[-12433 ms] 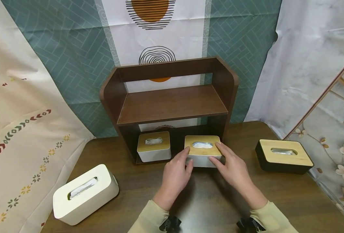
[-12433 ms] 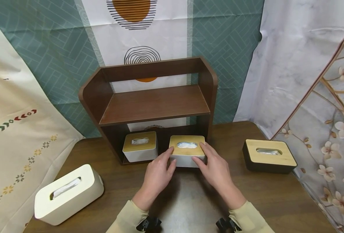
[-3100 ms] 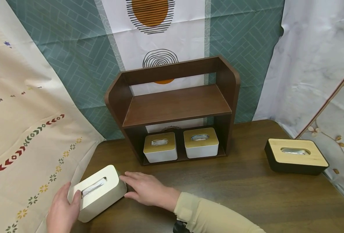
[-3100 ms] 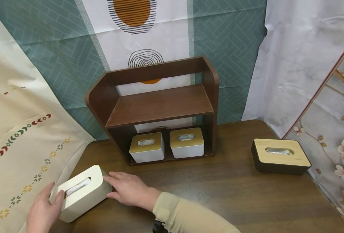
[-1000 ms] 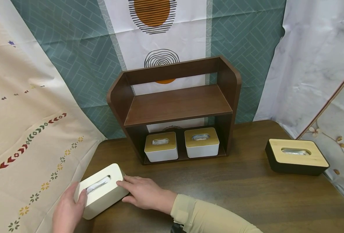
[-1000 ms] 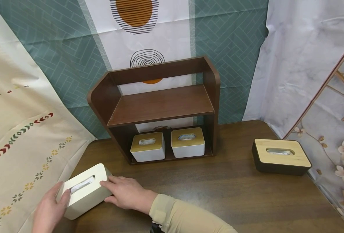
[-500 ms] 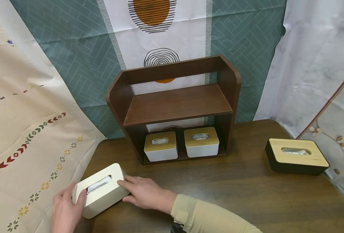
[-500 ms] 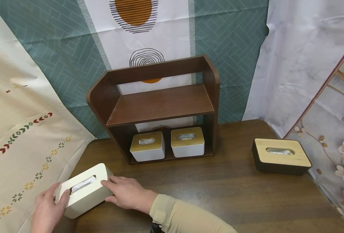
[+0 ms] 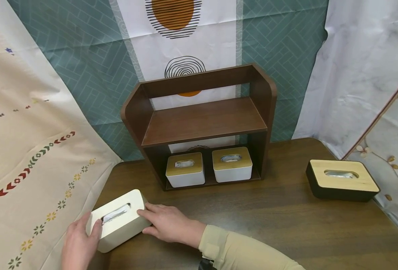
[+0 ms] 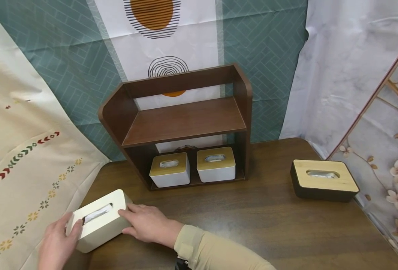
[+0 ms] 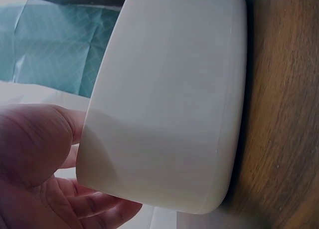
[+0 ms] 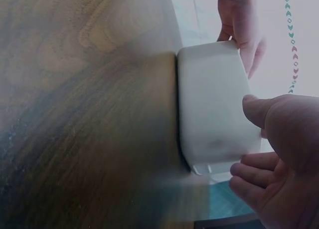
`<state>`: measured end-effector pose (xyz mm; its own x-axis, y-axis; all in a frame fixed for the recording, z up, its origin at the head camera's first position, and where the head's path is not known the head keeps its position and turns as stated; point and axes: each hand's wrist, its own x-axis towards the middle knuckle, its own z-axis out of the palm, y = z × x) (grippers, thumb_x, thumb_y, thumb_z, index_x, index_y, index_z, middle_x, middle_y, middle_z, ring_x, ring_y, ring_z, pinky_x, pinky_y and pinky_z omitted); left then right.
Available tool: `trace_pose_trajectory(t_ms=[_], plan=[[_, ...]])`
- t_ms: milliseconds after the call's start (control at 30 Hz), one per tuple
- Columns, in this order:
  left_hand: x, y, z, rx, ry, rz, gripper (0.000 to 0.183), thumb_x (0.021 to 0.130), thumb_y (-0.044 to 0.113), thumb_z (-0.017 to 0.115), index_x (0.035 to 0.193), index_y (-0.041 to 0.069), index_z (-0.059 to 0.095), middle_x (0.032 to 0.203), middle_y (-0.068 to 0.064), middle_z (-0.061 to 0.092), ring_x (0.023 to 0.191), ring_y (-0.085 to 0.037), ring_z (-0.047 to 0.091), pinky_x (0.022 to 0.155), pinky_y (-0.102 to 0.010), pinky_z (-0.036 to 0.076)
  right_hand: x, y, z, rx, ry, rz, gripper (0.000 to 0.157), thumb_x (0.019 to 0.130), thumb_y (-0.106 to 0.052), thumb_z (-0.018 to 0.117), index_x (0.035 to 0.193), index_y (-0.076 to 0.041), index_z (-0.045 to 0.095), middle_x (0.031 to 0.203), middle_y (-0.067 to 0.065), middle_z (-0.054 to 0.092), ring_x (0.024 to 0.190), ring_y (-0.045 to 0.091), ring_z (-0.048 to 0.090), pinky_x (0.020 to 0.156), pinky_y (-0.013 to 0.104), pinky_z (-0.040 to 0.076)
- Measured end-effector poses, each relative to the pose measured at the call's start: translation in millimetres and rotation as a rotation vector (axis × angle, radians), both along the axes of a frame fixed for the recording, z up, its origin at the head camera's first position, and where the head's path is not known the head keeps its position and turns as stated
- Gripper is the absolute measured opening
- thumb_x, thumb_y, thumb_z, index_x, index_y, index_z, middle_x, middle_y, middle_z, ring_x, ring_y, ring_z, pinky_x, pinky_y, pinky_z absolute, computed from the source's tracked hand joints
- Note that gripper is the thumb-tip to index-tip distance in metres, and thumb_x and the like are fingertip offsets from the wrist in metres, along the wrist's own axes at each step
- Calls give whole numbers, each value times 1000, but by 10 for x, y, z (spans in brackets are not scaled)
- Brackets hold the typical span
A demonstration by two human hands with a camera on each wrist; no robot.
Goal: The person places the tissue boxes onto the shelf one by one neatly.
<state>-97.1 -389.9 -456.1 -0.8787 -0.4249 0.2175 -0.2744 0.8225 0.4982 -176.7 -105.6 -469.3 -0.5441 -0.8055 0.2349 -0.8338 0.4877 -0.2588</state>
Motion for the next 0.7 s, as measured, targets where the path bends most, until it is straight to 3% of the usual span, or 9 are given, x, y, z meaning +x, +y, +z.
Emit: trace_pose_trajectory(t_ms=[700], plan=[[-102, 211, 19, 26, -58, -55, 53, 113, 29, 58, 154, -6, 53, 151, -39, 43, 138, -62, 46, 108, -76, 38, 28, 280, 49, -20, 20, -34, 52, 112, -47, 64, 159, -25, 60, 163, 10, 57, 144, 17, 60, 110, 31, 53]])
